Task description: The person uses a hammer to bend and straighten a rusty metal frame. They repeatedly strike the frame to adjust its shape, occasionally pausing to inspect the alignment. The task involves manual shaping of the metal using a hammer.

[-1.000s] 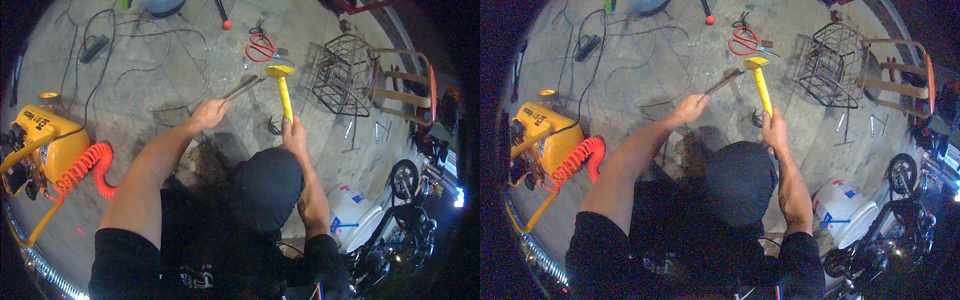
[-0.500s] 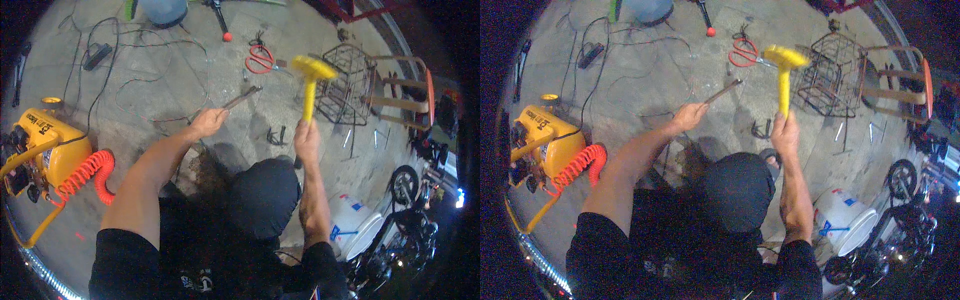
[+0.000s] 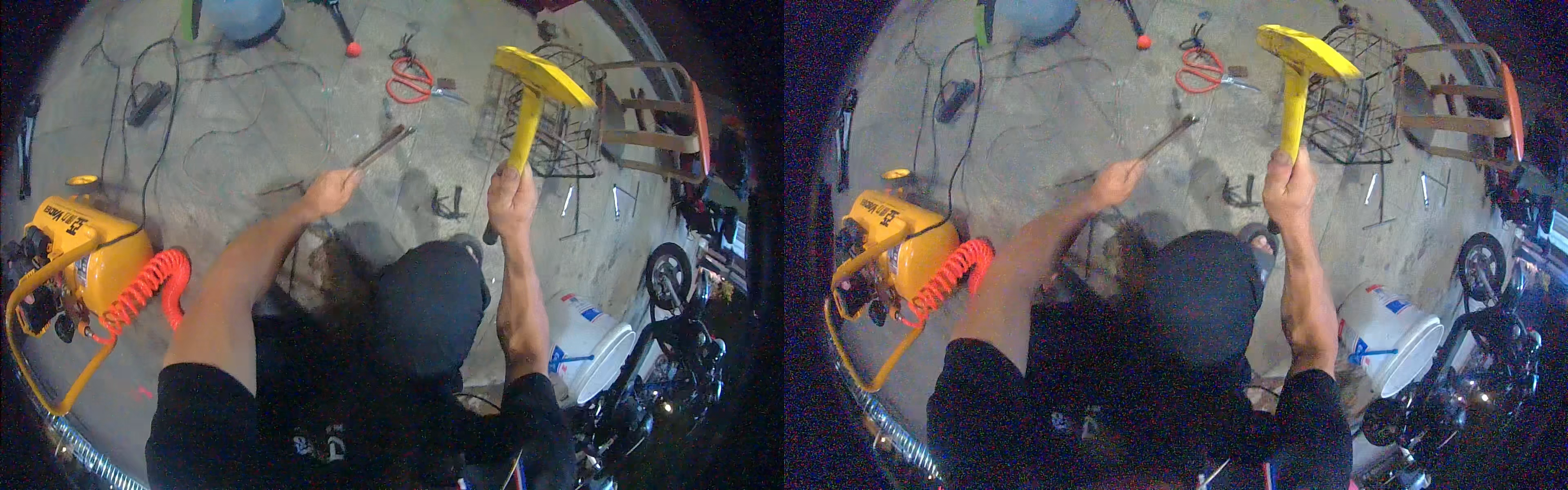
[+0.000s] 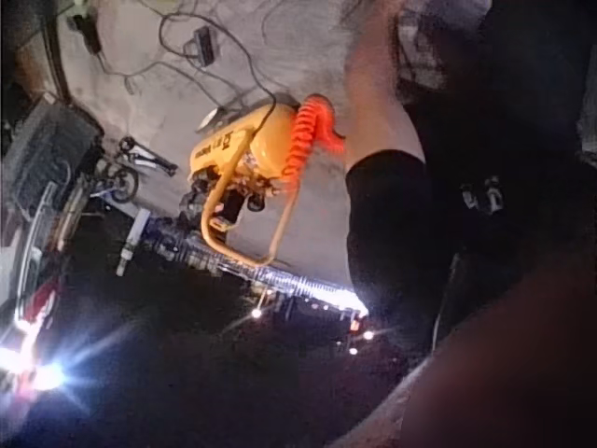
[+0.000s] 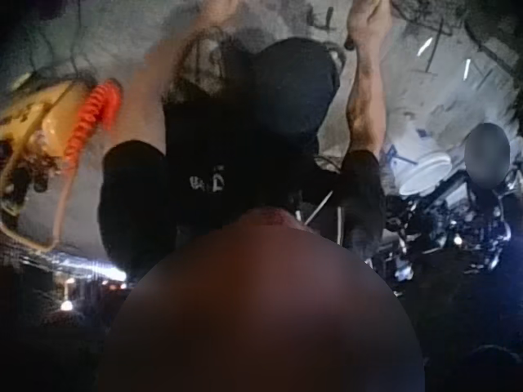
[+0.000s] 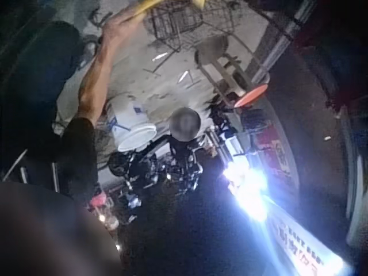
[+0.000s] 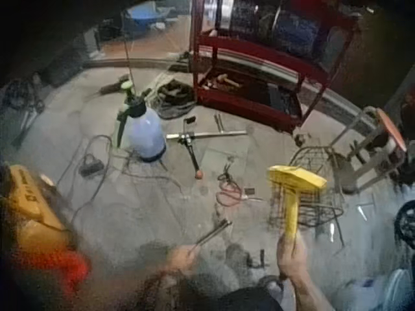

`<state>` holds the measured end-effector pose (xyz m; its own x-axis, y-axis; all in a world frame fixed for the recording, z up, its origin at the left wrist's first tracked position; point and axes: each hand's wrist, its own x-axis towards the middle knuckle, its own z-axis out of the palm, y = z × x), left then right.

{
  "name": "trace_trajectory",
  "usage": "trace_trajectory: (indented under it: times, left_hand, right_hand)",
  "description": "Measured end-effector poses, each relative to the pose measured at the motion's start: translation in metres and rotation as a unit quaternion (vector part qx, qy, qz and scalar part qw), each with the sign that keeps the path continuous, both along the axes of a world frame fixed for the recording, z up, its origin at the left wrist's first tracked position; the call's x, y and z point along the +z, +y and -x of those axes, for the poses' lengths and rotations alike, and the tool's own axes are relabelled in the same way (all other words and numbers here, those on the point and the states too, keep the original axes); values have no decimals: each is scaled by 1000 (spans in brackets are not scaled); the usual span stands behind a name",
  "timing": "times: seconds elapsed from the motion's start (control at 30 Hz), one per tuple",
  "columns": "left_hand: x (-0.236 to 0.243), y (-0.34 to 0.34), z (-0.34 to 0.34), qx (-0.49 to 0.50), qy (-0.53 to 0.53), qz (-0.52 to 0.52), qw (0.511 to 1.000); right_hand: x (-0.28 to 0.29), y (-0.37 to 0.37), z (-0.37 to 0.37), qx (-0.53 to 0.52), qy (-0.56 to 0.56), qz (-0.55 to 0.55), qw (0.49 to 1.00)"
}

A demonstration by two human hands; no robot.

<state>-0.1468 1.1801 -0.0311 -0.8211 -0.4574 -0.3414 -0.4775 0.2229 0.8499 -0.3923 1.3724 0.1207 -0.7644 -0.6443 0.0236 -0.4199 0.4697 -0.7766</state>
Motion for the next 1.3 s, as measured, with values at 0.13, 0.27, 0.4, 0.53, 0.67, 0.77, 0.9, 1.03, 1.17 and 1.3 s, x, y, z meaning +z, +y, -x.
trace_trajectory:
  times: [0.13, 0.27, 0.4, 0.53, 0.67, 0.77, 0.9, 1.03, 1.17, 1.3]
  left_hand:
    - [10, -4, 3, 4, 10, 15, 1000]
    - [16, -8, 9, -5, -3, 19, 1000]
    - [13, -5, 9, -4, -32, -23, 999]
    - [12, 0, 6, 11, -4, -21, 1000]
    - [29, -3, 21, 139, 13, -209, 968]
    - [60, -22, 37, 183, 35, -367, 911]
    - [119, -56, 59, 144, 150, -458, 864]
    - [186, -83, 77, 38, 262, -460, 848]
    - [237, -90, 82, -69, 353, -431, 828]
    - [258, -82, 79, -128, 354, -452, 809]
  right_hand:
    - [-18, 3, -17, 95, 27, -1, 995]
    - [-39, -6, -17, 22, 31, -118, 992]
    - [-1, -8, 8, 0, 16, 12, 1000]
    - [5, 8, 0, 19, -6, 42, 999]
    - [-29, 35, -21, -13, 20, -86, 996]
    - [-59, 59, -31, -41, -6, -212, 976]
    - [-98, 102, -33, -26, 87, -263, 961]
    - [-130, 129, -33, -24, 150, -277, 949]
    - [-138, 139, -41, -35, 171, -270, 947]
    - [-138, 160, -76, -18, 194, -267, 944]
